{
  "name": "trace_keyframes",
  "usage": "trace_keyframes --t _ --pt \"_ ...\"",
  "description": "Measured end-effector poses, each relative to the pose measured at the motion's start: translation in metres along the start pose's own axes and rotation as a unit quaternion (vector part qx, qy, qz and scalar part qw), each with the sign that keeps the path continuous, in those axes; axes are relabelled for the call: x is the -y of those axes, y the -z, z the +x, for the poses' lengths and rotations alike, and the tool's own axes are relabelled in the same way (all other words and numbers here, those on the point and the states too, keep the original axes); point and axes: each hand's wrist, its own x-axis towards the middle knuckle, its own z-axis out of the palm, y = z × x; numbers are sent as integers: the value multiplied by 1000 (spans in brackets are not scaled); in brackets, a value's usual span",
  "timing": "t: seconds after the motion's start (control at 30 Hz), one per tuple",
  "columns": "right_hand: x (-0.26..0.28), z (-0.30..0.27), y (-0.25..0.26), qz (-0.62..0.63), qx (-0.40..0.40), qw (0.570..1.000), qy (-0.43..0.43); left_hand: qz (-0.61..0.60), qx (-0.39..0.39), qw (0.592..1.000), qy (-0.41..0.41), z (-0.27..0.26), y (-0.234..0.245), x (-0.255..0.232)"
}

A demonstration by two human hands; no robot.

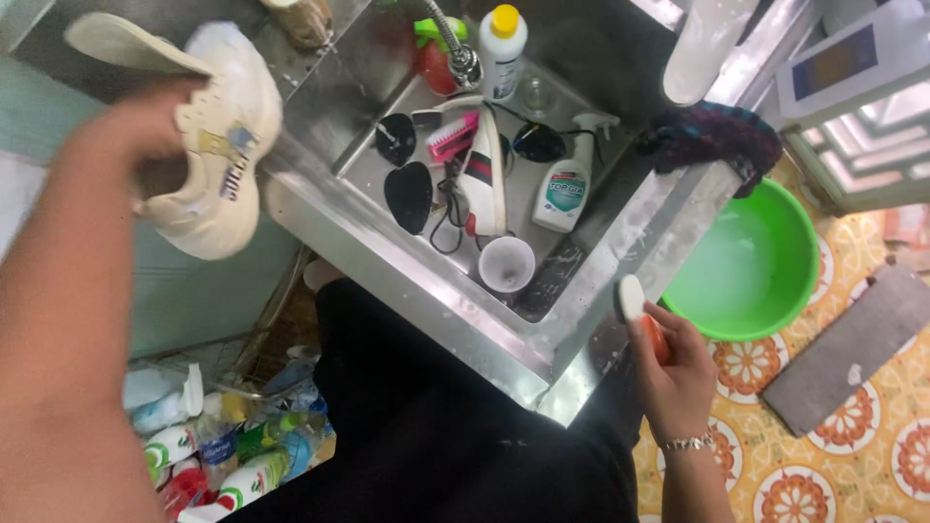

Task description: Cleaning and scrubbing sneakers in a sink using brushes and soap.

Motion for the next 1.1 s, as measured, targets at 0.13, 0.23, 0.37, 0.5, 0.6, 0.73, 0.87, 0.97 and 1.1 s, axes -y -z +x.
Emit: trace_keyframes --t 0.13,0.23,0.37,0.5,0.6,0.73,0.87,0.97,1.1 --pt "10 19 -15 -12 67 997 20 128 -51 988 -67 26 14 17" --pt "28 33 -33 -140 97 963 208 82 -44 992 -80 35 17 28" --pt "58 51 -82 -218 230 937 149 -80 -28 996 -34 -21 25 -7" --pt "25 82 -157 -391 367 838 100 -65 -80 994 33 -63 17 -29" --pt "-38 97 -224 -463 377 789 144 -10 -108 991 74 -90 6 -44" --pt "-91 109 -276 -521 399 733 180 66 -345 932 -85 -116 -22 -36" --pt "-46 116 -251 -488 435 746 126 178 -479 845 -156 -131 -73 -67" --pt "-1 127 -215 -462 454 757 84 -86 -390 890 -220 -125 -104 -166" --pt "48 151 -151 -368 388 845 25 -436 53 898 -33 -33 -217 -229"
